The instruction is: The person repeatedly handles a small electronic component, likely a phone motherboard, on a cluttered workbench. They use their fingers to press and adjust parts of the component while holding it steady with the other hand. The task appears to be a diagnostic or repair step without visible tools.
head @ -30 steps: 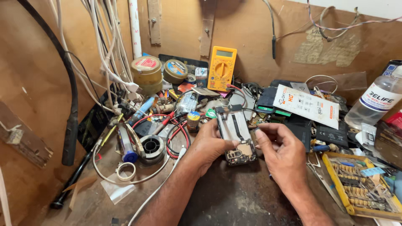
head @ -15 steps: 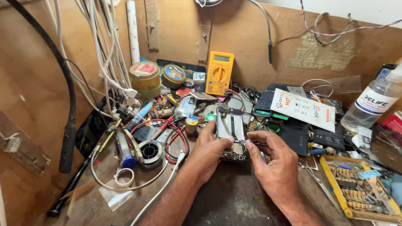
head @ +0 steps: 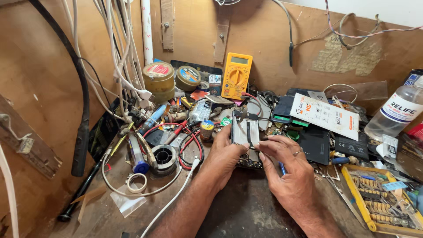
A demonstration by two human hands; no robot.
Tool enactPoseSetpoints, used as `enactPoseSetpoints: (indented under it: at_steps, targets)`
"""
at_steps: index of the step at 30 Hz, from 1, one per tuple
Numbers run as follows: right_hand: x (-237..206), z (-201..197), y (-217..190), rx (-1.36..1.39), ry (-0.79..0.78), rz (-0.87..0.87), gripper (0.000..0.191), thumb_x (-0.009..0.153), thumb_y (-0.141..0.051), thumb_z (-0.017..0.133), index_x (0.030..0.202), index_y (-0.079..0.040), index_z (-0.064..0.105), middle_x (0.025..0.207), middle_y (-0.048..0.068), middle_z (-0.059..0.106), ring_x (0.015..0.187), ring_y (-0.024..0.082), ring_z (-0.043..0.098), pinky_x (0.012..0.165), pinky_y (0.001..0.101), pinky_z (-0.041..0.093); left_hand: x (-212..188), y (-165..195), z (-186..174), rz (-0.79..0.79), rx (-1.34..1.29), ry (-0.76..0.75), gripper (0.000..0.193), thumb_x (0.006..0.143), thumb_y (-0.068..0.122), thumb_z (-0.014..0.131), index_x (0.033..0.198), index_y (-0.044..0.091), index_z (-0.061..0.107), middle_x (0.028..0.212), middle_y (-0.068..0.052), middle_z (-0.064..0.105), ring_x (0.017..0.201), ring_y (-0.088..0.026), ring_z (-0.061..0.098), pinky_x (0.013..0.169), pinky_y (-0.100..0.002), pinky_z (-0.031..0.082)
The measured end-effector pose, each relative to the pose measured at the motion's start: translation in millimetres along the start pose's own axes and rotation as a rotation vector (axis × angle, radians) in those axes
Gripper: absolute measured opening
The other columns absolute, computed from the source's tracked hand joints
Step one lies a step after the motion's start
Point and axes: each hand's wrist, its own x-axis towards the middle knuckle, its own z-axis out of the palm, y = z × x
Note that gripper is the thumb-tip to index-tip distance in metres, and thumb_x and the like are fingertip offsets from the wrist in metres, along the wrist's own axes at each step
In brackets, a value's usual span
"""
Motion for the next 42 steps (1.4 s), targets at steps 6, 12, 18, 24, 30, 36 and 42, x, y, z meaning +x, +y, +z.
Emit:
enactPoseSetpoints:
  at_steps: [6,12,18,24,30,36,42]
  targets:
    - [2,6,6,0.122,0.004,0.188,0.027,0.083,-0.004,0.078,0.109,-0.008,0.073,0.100,0.006,0.072,0.096,0.017,0.071,0.084,0.0314,0.055,0,-1,2,-0.056,0.117,0.089,0.078,0.075,-0.006,0.063,0.148,0.003,0.040,0.125,-0.010,0.065,0.113,-0.020,0.063,0.098,-0.032,0.049]
    - [8,11,16,0.187,-0.055,0.186,0.038,0.078,-0.004,0.081,0.115,-0.009,0.071,0.091,0.002,0.073,0.086,0.014,0.064,0.080,0.0284,0.052,-2,3,3,-0.074,0.124,0.083,0.078,0.074,-0.005,0.064,0.148,0.003,0.038,0.127,-0.008,0.064,0.114,-0.017,0.063,0.098,-0.030,0.048]
    - [9,12,16,0.200,-0.097,0.268,0.038,0.080,-0.006,0.081,0.116,-0.010,0.070,0.089,0.001,0.073,0.081,0.013,0.064,0.078,0.0291,0.052,-6,9,3,-0.036,0.074,-0.039,0.069,0.073,-0.004,0.059,0.142,-0.004,0.051,0.117,-0.015,0.068,0.103,-0.021,0.066,0.089,-0.032,0.053]
    - [9,16,19,0.237,-0.077,0.275,0.031,0.087,-0.003,0.073,0.117,-0.006,0.065,0.088,0.004,0.069,0.078,0.012,0.064,0.074,0.0282,0.053,-8,12,6,-0.054,0.096,-0.011,0.074,0.074,-0.003,0.060,0.146,-0.002,0.046,0.117,-0.013,0.068,0.104,-0.019,0.065,0.090,-0.031,0.051]
    - [10,19,22,0.298,-0.107,0.355,0.030,0.089,-0.003,0.070,0.117,-0.004,0.061,0.089,0.004,0.071,0.078,0.011,0.065,0.073,0.0285,0.054,-5,10,4,-0.098,0.147,0.016,0.083,0.072,-0.003,0.061,0.152,-0.002,0.041,0.115,-0.017,0.067,0.098,-0.021,0.064,0.087,-0.032,0.051]
    - [9,18,23,0.271,-0.092,0.319,0.035,0.087,-0.003,0.073,0.119,-0.005,0.060,0.089,0.003,0.073,0.082,0.010,0.068,0.076,0.0283,0.055,-5,9,3,-0.136,0.106,0.039,0.091,0.071,-0.005,0.061,0.157,0.000,0.029,0.120,-0.018,0.063,0.102,-0.022,0.064,0.089,-0.032,0.052]
    - [7,13,15,0.268,-0.083,0.319,0.039,0.087,-0.004,0.074,0.123,-0.005,0.058,0.090,0.004,0.077,0.085,0.010,0.071,0.077,0.0287,0.054,-6,11,4,-0.207,0.087,0.057,0.090,0.074,-0.006,0.061,0.157,0.004,0.029,0.120,-0.016,0.064,0.103,-0.021,0.065,0.088,-0.032,0.053]
